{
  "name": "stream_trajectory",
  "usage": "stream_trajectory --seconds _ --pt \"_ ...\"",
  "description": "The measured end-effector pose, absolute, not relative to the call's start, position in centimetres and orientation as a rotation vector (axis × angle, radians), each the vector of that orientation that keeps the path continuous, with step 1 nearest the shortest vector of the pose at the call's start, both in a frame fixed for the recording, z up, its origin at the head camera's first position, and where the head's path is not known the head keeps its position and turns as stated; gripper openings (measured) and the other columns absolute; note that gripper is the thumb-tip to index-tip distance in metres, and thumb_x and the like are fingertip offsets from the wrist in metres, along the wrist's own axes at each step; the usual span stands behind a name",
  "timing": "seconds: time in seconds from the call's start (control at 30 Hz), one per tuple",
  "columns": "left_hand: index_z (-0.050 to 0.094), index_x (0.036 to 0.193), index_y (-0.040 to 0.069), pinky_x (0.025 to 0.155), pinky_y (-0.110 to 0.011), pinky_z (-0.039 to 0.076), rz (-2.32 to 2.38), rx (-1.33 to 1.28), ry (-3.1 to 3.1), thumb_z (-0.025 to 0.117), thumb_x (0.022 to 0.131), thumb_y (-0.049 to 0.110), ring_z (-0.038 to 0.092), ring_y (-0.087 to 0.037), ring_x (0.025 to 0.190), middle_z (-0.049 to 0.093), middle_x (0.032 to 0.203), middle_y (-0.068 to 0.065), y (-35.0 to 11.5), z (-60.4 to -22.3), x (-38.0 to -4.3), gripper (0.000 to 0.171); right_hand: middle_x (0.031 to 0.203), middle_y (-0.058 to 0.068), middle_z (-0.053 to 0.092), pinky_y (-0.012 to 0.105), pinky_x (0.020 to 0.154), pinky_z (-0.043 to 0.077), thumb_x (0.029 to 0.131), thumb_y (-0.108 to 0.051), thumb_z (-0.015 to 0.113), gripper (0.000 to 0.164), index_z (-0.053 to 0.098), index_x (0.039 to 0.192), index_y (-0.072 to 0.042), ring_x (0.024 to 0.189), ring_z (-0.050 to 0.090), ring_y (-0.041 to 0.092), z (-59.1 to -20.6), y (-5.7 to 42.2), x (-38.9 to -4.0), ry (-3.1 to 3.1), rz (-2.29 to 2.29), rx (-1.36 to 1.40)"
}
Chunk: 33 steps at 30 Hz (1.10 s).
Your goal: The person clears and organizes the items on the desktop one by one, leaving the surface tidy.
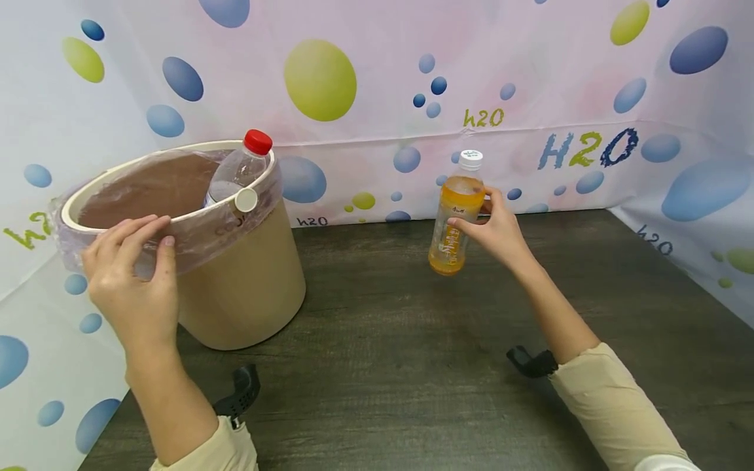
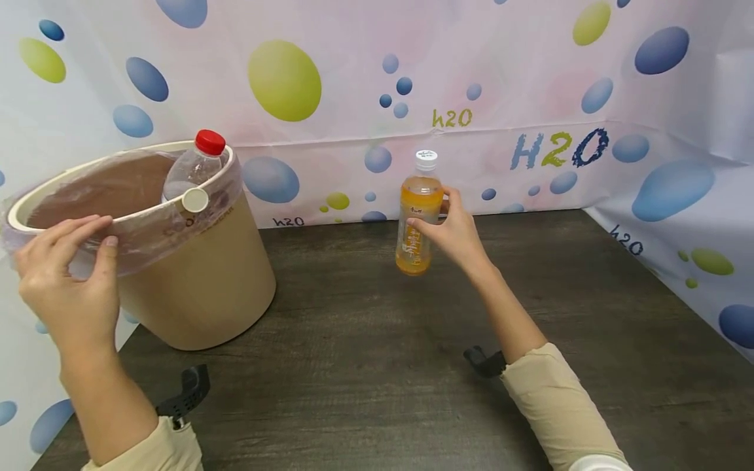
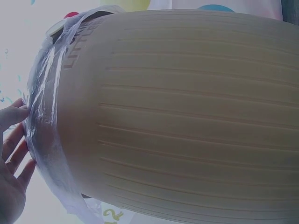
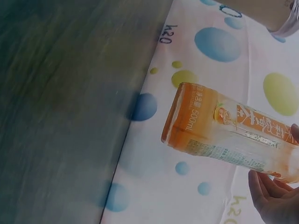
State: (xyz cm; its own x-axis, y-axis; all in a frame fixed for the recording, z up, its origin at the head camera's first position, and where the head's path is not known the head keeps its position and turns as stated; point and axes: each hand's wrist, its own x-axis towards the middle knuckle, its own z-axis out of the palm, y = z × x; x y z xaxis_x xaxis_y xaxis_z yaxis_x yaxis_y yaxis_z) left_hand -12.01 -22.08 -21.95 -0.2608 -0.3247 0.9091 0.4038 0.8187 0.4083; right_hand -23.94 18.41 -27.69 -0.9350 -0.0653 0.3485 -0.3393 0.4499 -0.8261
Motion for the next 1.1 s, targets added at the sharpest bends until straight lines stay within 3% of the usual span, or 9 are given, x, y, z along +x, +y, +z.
stream_trajectory --seconds 0.77,1.1 --pt "0.071 0.092 -0.003 0.096 -0.028 0.030 -0.692 -0.047 -1.711 0.066 0.081 -0.002 0.051 -0.025 0.104 0.066 0.099 -0.015 -22.4 -22.1 -12.1 0.013 0.123 0.011 0.049 0.041 0.087 0.044 0.080 -0.023 0.071 0.079 0.022 0.140 -0.011 0.108 0.048 0.023 -23.9 12.6 -24.3 -2.275 1.732 0.553" --pt "0.071 0.092 -0.004 0.098 -0.029 0.028 -0.694 -0.058 -1.704 0.066 0.081 -0.002 0.052 -0.027 0.103 0.066 0.098 -0.016 -22.3 -22.0 -12.1 0.013 0.123 0.009 0.050 0.039 0.090 0.040 0.082 -0.020 0.069 0.069 0.028 0.136 -0.010 0.108 0.047 0.022 -21.8 11.1 -24.4 -2.162 1.972 0.581"
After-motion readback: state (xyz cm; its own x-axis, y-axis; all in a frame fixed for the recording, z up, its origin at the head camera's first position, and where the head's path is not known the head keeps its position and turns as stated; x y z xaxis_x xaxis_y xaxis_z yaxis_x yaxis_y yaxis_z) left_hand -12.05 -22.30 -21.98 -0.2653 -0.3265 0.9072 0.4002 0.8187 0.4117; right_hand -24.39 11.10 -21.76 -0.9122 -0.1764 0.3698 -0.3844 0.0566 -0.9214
